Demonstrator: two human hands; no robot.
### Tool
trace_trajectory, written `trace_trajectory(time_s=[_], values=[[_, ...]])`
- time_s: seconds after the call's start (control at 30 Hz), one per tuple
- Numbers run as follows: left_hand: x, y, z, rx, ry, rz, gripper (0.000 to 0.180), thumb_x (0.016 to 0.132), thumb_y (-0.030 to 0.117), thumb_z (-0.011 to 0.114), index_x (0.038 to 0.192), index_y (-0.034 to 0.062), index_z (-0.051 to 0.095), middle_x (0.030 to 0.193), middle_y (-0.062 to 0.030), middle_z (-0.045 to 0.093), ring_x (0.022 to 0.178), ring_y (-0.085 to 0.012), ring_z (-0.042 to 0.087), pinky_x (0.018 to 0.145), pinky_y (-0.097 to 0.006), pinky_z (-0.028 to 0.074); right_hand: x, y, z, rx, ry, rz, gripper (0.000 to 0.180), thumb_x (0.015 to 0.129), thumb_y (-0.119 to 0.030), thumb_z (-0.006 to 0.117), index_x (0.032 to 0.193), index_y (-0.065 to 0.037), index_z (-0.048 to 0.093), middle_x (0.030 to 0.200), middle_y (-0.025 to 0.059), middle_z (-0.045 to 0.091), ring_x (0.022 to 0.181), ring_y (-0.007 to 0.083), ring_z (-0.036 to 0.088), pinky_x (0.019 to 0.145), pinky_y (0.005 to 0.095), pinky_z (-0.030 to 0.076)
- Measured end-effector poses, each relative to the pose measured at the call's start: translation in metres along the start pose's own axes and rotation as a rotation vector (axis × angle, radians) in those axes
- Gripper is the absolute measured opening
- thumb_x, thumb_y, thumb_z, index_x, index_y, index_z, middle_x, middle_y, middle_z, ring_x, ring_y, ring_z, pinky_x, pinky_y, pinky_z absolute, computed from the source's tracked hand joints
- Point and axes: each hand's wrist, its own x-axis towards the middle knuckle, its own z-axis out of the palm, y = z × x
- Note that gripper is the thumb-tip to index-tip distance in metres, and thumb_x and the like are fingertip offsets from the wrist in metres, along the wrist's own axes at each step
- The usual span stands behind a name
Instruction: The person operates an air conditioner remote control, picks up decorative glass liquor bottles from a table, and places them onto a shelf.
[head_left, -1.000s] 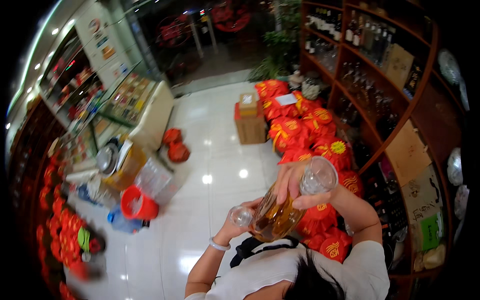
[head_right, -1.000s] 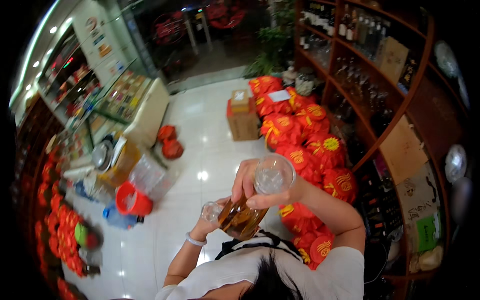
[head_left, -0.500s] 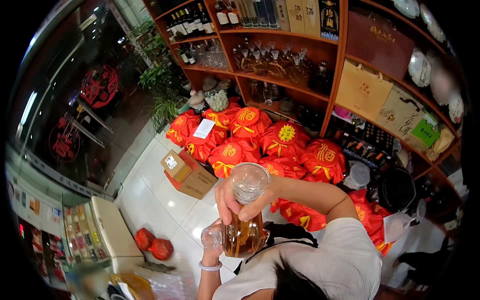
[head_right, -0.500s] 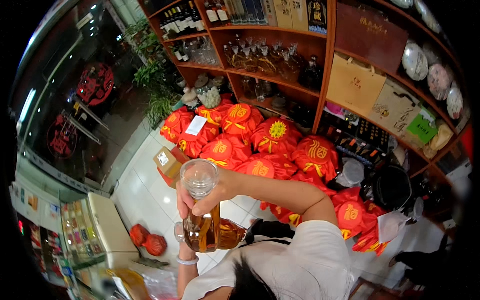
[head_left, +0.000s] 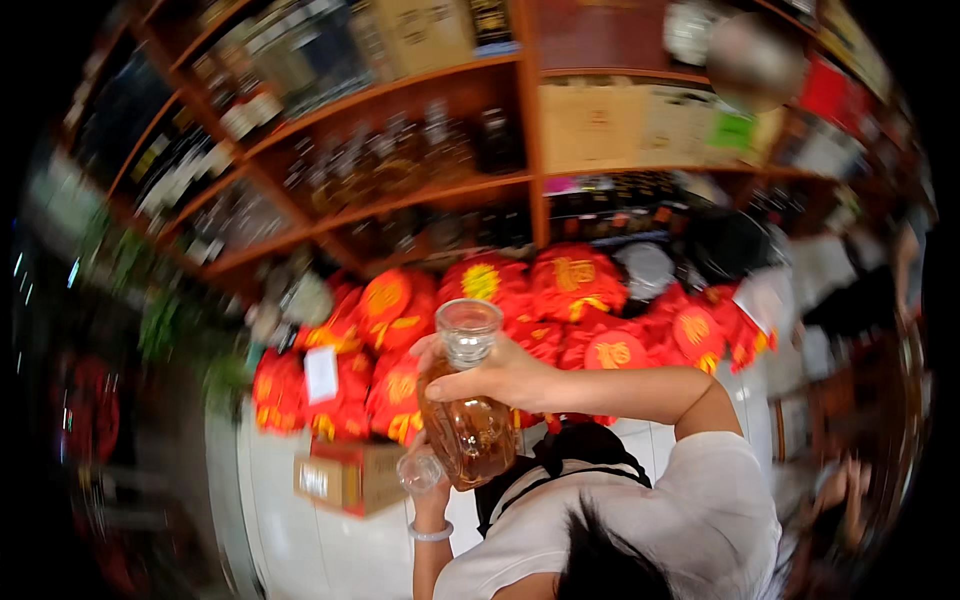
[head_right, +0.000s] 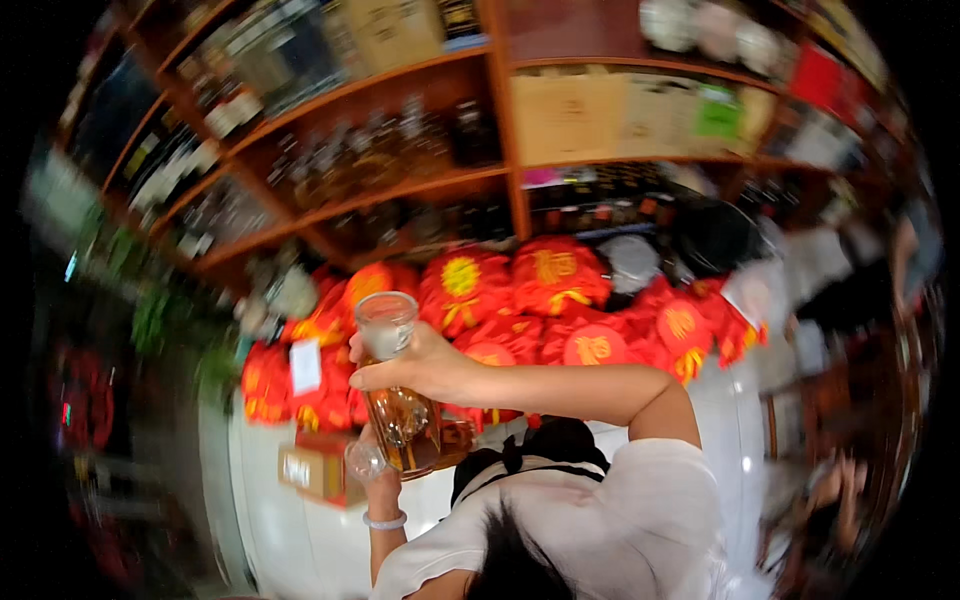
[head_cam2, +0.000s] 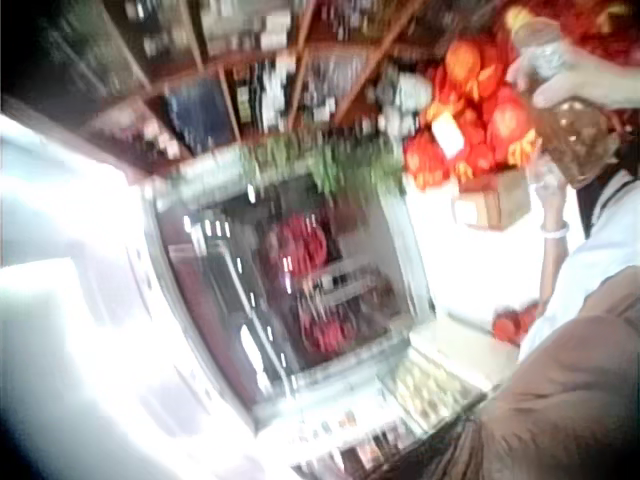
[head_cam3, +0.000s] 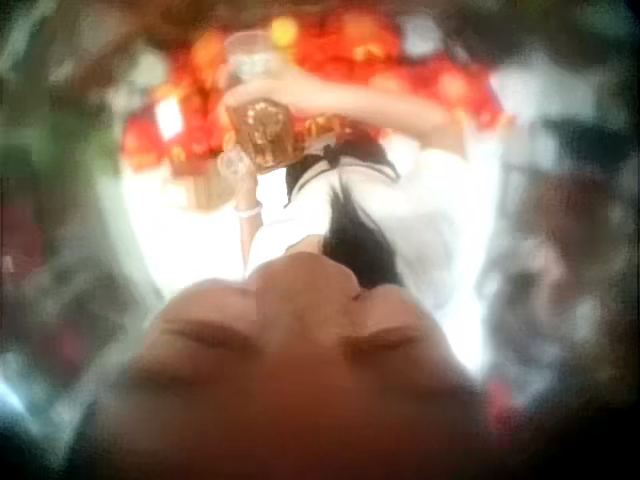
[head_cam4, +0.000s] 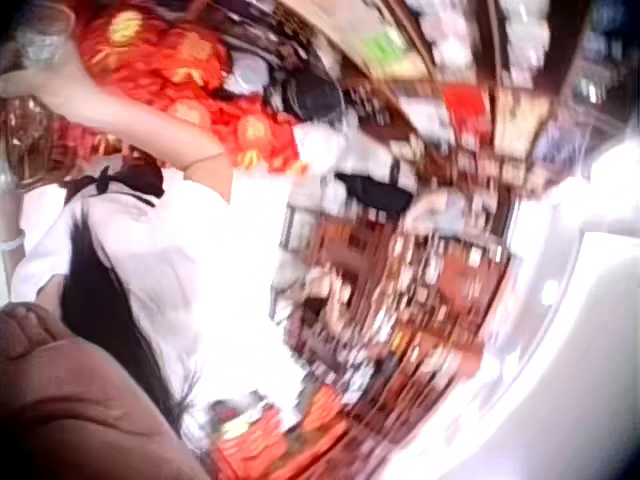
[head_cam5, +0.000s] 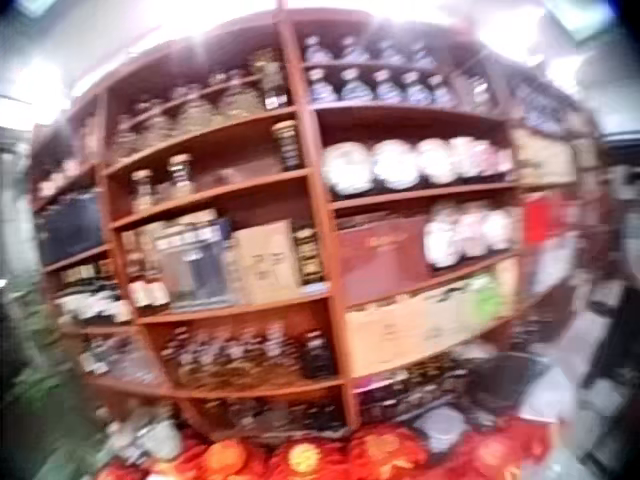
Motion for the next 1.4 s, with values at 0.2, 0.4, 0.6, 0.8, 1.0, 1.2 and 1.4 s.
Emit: trace_trajectory(time_s=[0.2,0.4,0.6,0.8,1.0,1.2,1.4], values=[[0.071,-0.045,-0.008,-0.365,-0.142,0.228,0.028,0.060,0.007,0.069,0.085,-0.0013,0.057,0.101,-0.0143,0.056,0.090,-0.0209,0.054,0.080,-0.031,0.041,0.007,0.019,0.004,-0.154,0.524,0.165,0.050,0.070,-0.022,0.070,0.111,-0.002,0.050,0.104,0.0076,0.053,0.097,0.0136,0.049,0.084,0.0279,0.039],[0.111,-0.071,-0.001,-0.350,-0.451,0.439,0.024,0.058,0.012,0.068,0.077,0.0018,0.059,0.107,-0.0131,0.055,0.091,-0.0287,0.051,0.079,-0.038,0.038,-0.009,0.036,0.031,0.121,0.972,0.067,0.047,0.071,-0.020,0.068,0.110,0.000,0.050,0.099,0.0070,0.057,0.090,0.0140,0.054,0.079,0.0287,0.044],[0.123,-0.067,0.008,-0.424,-0.666,0.460,0.016,0.057,0.010,0.069,0.066,0.0040,0.056,0.106,-0.0128,0.056,0.084,-0.0276,0.054,0.076,-0.036,0.041,-0.039,0.052,0.048,0.054,1.172,-0.115,0.035,0.071,-0.012,0.065,0.103,0.000,0.055,0.097,0.0071,0.058,0.088,0.0147,0.055,0.079,0.0289,0.044],[0.138,-0.085,-0.002,-0.278,-0.632,0.522,0.013,0.063,0.009,0.068,0.070,0.0063,0.057,0.085,-0.0079,0.061,0.076,-0.0247,0.057,0.070,-0.035,0.042,-0.083,0.050,0.034,-0.498,1.312,-0.026,0.036,0.072,-0.010,0.063,0.106,-0.002,0.053,0.105,0.0082,0.055,0.096,0.0160,0.051,0.085,0.0294,0.040],[0.141,-0.130,-0.085,-0.067,-0.218,0.011,0.014,0.067,-0.002,0.064,0.079,-0.0015,0.058,0.088,-0.0104,0.059,0.081,-0.0195,0.055,0.075,-0.030,0.042,-0.097,0.078,-0.013,-0.468,1.256,0.010,0.043,0.072,-0.009,0.062,0.111,0.003,0.047,0.114,0.0137,0.050,0.103,0.0212,0.048,0.090,0.0333,0.036],[0.121,-0.146,-0.140,0.105,0.136,-0.060,0.015,0.068,0.000,0.065,0.081,-0.0020,0.058,0.082,-0.0088,0.059,0.076,-0.0172,0.055,0.071,-0.028,0.043,-0.079,0.116,-0.068,-0.413,1.128,0.278,0.039,0.069,-0.006,0.066,0.104,0.004,0.052,0.101,0.0108,0.055,0.092,0.0177,0.053,0.083,0.0288,0.041],[0.118,-0.147,-0.130,-0.010,0.200,-0.344,0.016,0.069,0.001,0.066,0.081,-0.0012,0.057,0.082,-0.0074,0.059,0.075,-0.0143,0.054,0.070,-0.027,0.044,-0.024,0.124,-0.100,-0.470,0.827,0.275,0.030,0.064,-0.008,0.071,0.089,0.001,0.058,0.101,0.0146,0.057,0.094,0.0206,0.054,0.082,0.0294,0.041]])
